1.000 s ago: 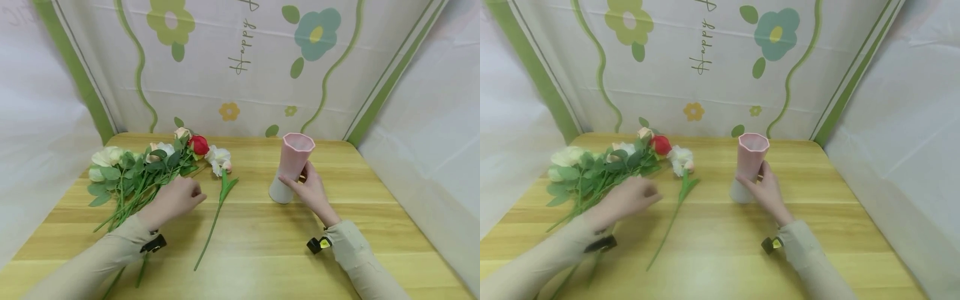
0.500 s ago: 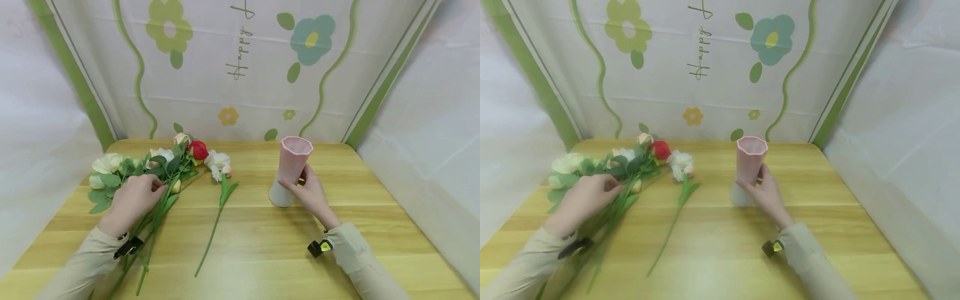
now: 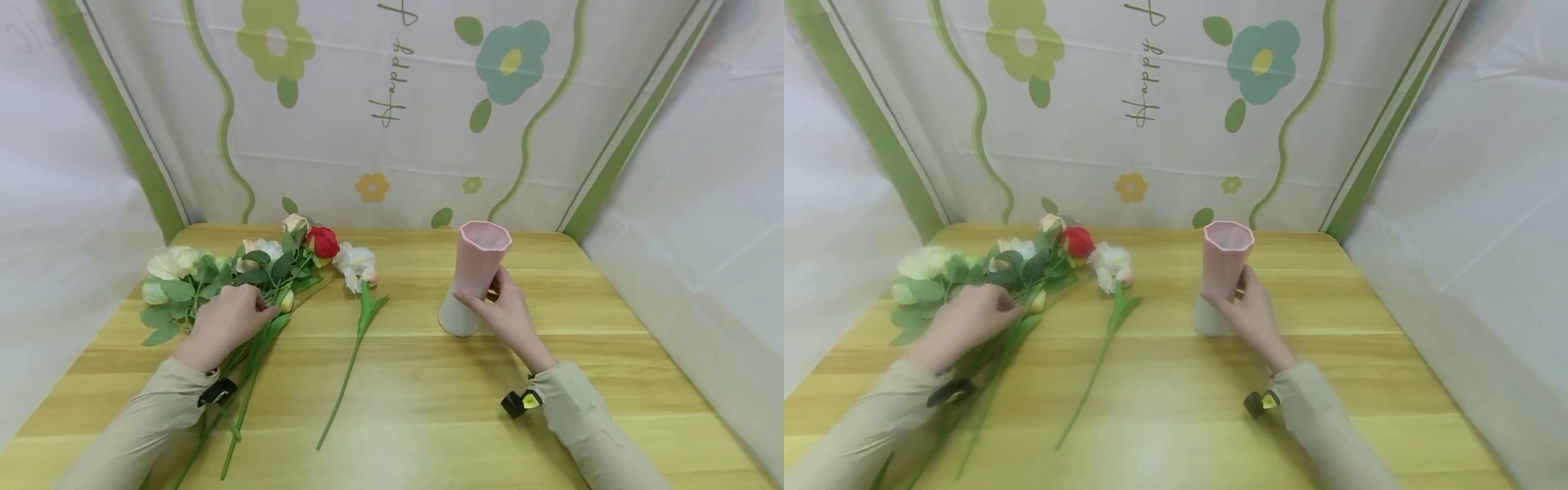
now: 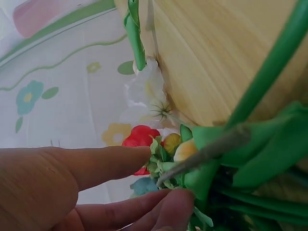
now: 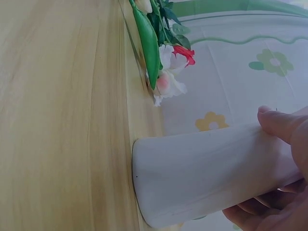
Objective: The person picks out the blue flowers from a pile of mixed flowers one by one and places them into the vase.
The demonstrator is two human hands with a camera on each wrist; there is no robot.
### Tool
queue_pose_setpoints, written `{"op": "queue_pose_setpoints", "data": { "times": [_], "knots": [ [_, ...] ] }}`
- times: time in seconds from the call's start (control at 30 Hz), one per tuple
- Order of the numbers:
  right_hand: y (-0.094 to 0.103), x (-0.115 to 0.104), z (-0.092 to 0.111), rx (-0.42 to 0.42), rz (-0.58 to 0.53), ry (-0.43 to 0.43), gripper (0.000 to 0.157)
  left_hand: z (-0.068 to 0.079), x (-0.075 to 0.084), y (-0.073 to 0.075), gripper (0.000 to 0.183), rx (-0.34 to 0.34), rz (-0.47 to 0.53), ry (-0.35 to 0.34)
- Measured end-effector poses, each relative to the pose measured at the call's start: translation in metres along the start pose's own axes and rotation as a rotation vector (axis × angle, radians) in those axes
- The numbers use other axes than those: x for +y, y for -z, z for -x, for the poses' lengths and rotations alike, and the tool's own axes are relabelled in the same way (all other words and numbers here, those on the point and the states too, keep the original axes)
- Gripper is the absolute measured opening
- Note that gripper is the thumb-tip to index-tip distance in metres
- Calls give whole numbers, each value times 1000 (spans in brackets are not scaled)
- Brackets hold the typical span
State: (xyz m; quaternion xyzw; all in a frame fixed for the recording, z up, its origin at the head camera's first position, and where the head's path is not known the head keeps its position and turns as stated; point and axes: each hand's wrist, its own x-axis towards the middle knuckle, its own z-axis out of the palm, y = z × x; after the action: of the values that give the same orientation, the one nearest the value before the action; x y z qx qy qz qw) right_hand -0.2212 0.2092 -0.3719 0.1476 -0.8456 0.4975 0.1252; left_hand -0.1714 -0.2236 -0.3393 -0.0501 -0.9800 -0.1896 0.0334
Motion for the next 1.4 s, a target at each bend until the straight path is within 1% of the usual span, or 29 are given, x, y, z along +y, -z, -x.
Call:
{"op": "queue_pose_setpoints", "data": {
  "times": [0.07,0.2,0.37,0.5,0.63,0.93,1.1,1.4],
  "knots": [
    [0,0,0,-3,-7,2,70,-2,1,-3,54,-12,-2,13],
    [1,1,1,-6,-12,8,69,-7,0,-9,54,-9,-6,20],
    [2,2,1,-10,-7,10,69,-9,-1,-11,53,6,-16,31],
    [1,1,1,-7,-3,8,69,-10,-5,-12,54,0,-27,33],
    [0,0,1,-11,-5,12,69,-10,-8,-12,54,-21,-28,38],
    [-1,0,0,-9,-13,19,70,-11,-6,-9,52,-26,-28,36],
    [2,-1,2,-11,-8,12,70,-11,-5,-8,51,-32,-19,17],
    [3,0,2,-36,-23,2,70,-12,-6,-7,51,-58,-9,13]
  ]
}}
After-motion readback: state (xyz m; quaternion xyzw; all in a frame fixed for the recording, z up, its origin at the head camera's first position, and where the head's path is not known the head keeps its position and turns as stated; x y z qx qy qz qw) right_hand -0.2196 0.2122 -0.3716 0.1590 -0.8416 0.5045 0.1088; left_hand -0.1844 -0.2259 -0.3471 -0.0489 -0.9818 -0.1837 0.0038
